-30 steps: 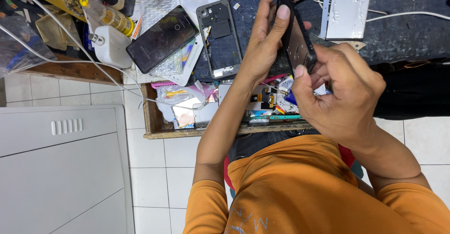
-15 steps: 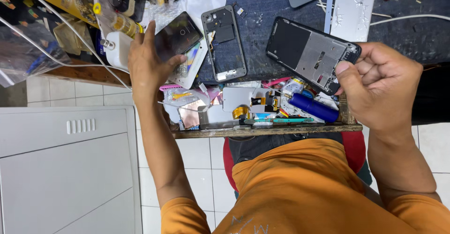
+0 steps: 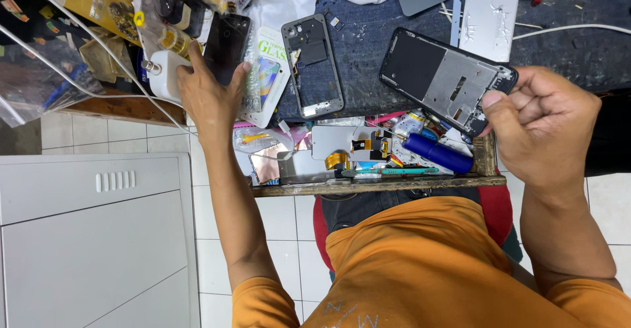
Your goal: The person disassembles a smartphone using a screwdriver and a prying tool, removing screws and separating the back cover. They then handle a new screen assembly, comparing it with the old one and preparing it for installation.
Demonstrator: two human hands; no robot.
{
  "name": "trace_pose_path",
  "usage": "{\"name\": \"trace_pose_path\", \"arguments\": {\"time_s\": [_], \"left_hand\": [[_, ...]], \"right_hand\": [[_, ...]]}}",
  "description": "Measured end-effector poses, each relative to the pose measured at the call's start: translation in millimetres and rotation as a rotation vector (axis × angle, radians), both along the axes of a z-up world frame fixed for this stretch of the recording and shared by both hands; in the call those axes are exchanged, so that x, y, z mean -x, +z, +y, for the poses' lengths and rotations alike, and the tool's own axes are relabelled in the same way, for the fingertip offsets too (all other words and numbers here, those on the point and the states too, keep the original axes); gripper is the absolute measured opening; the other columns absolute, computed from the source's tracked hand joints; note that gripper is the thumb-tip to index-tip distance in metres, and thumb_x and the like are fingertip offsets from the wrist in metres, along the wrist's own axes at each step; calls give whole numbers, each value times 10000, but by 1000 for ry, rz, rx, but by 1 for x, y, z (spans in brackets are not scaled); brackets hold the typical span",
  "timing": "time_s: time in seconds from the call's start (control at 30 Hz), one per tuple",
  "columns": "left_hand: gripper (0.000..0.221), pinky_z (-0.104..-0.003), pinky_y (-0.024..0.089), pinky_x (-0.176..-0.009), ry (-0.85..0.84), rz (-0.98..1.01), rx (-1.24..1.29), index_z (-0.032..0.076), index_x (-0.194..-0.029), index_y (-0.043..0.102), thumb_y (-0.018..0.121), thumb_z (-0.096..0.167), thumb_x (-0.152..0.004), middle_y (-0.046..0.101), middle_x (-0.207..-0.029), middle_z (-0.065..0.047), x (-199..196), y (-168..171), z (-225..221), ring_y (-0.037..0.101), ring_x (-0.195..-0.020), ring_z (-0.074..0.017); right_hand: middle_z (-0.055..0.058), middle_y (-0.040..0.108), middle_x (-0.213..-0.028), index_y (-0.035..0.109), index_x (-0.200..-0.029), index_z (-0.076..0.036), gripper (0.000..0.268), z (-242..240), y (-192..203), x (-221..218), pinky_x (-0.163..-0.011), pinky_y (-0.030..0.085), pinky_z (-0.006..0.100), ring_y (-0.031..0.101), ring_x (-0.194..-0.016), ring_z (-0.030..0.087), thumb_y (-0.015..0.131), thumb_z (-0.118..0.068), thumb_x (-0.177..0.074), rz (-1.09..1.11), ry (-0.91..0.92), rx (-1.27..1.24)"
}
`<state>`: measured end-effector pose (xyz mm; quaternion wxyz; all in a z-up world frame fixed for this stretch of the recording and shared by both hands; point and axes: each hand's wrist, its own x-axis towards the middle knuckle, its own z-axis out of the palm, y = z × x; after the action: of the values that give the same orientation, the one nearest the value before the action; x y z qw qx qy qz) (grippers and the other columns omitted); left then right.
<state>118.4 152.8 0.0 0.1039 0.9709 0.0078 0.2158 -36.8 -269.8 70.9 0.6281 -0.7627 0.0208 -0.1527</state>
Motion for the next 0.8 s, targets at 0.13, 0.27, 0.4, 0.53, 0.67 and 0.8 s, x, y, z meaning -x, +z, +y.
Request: {"name": "trace_pose_path", "arguments": {"time_s": [0.13, 0.27, 0.4, 0.53, 0.67, 0.8], "left_hand": [[910, -562, 456, -871, 11, -2, 2, 43, -1493, 458, 888, 548, -868, 567, -1055, -279, 2, -3, -2, 572, -1001, -479], [870, -556, 454, -892, 27, -28, 40, 54, -1454, 486, 906, 518, -849, 579, -1080, -268, 3, -2, -6, 578, -1023, -472], [841, -552, 461, -892, 80, 29, 65, 77, -1429, 509, 904, 530, -841, 591, -1093, -251, 3, 3, -10, 587, -1039, -456], [903, -545, 469, -856, 84, -3, 111, 65, -1451, 478, 926, 508, -804, 573, -1136, -256, 8, 10, -16, 575, -1040, -466], [945, -532, 482, -867, 99, -137, 92, 87, -1460, 469, 953, 490, -756, 563, -1142, -222, 27, 18, -30, 575, -1067, -449], [861, -503, 497, -964, 14, -211, 138, 59, -1491, 470, 935, 426, -866, 570, -1234, -192, 51, 23, -50, 588, -1145, -400]], "right_hand": [[21, 572, -652, 642, -1117, 103, 77, -6, -8, 0, -587, 527, 178, 533, -575, -9, 675, 53, -1069, -52, 25, 42], [41, 645, -768, 634, -1105, 102, 77, -7, -7, 3, -608, 540, 179, 596, -622, 5, 657, 47, -1055, -41, 25, 25], [51, 652, -745, 633, -1127, 103, 87, -6, -5, 1, -618, 550, 181, 605, -628, 12, 656, 45, -1067, -57, 46, 35], [56, 668, -819, 618, -1071, 100, 80, -5, -4, 2, -595, 531, 176, 616, -681, 29, 651, 39, -1031, -35, 32, 25], [35, 650, -795, 633, -1119, 84, 94, -5, -3, 7, -577, 452, 137, 587, -654, 1, 669, 24, -1057, -30, 16, 0], [5, 618, -751, 639, -1140, 74, 120, -4, -1, 11, -550, 382, 113, 533, -613, -27, 679, -8, -1063, -53, 18, 37]]}}
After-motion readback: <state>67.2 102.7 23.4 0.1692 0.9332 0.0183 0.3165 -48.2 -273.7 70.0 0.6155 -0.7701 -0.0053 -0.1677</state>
